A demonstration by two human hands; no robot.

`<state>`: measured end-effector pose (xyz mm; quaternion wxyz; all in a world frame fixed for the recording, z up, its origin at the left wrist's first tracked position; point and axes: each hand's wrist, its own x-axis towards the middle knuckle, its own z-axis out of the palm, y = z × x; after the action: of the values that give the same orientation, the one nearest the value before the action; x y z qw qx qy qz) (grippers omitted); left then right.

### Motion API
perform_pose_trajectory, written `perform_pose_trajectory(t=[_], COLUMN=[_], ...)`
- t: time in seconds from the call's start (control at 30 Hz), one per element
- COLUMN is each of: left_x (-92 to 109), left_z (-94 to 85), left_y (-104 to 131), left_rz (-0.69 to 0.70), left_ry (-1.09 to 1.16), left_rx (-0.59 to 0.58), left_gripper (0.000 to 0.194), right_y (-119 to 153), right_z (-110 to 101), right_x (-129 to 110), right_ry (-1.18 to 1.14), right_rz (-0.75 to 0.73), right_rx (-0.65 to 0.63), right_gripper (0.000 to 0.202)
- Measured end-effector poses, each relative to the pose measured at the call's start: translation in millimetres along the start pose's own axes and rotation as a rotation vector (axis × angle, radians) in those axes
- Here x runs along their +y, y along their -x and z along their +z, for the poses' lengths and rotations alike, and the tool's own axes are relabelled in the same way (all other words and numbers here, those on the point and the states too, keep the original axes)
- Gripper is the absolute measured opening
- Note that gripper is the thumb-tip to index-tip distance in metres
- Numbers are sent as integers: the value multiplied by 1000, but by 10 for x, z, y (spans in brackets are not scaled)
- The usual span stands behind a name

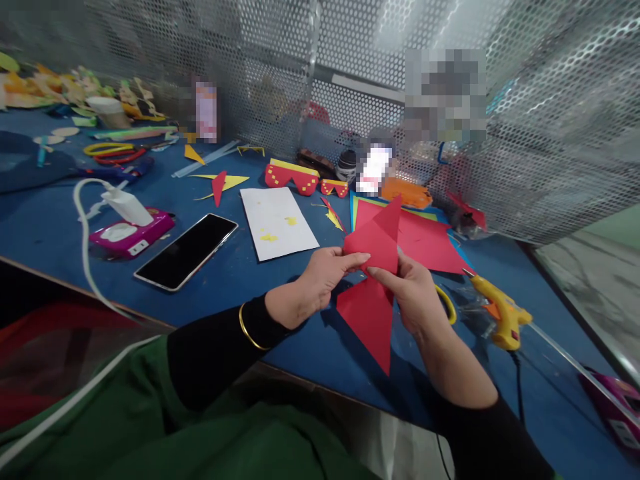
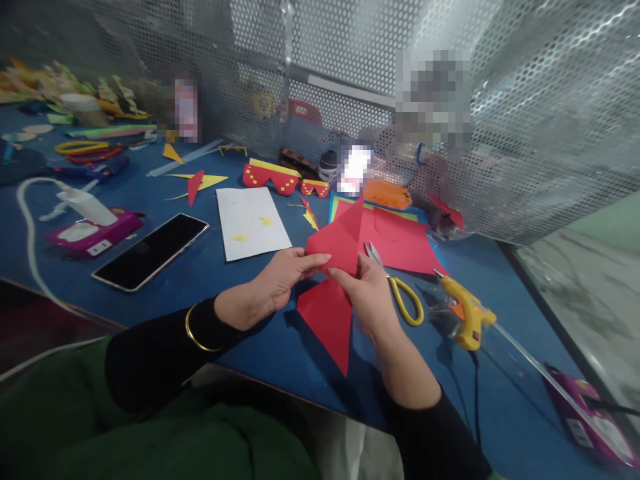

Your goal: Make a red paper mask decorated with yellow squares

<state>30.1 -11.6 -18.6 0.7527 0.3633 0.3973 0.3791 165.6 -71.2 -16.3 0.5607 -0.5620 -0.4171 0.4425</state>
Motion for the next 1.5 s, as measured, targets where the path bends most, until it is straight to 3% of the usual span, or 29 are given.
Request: perform_pose_trajectory(t=[0.2,0.47,0.63,0.77,0.9,1.2,1.37,1.5], left_x=[0,46,54,63,55,16,24,63], left_z=[-5,-19,-5,31,37,23,-11,-15], left_y=[2,-4,48,113,121,77,33,44], left_rz=[-18,-3,-44,83,157,127,83,65], left_ry=[1,56,-11,-101,-164,-95,-42,-22], left_rx=[51,111,-30,-125,-159,-109,-40,-11], left_gripper=[20,16,32,22,27,18,16,23], right_y=[-1,17,-23,-61,-82,-117,-167,93], right_z=[25,23,-62,-105,-100,-99,-255,-643], right_x=[-8,-39,-62,-100,-98,1,-19,-141], right_ry=[-28,-86,-137,-168,-166,-36,225,541], right_rz=[1,104,7,-50,-56,-114,-248,-312], right_rx=[-2,-15,96,268,263,277,461,745], right_gripper=[47,48,43,38,35,31,45,42])
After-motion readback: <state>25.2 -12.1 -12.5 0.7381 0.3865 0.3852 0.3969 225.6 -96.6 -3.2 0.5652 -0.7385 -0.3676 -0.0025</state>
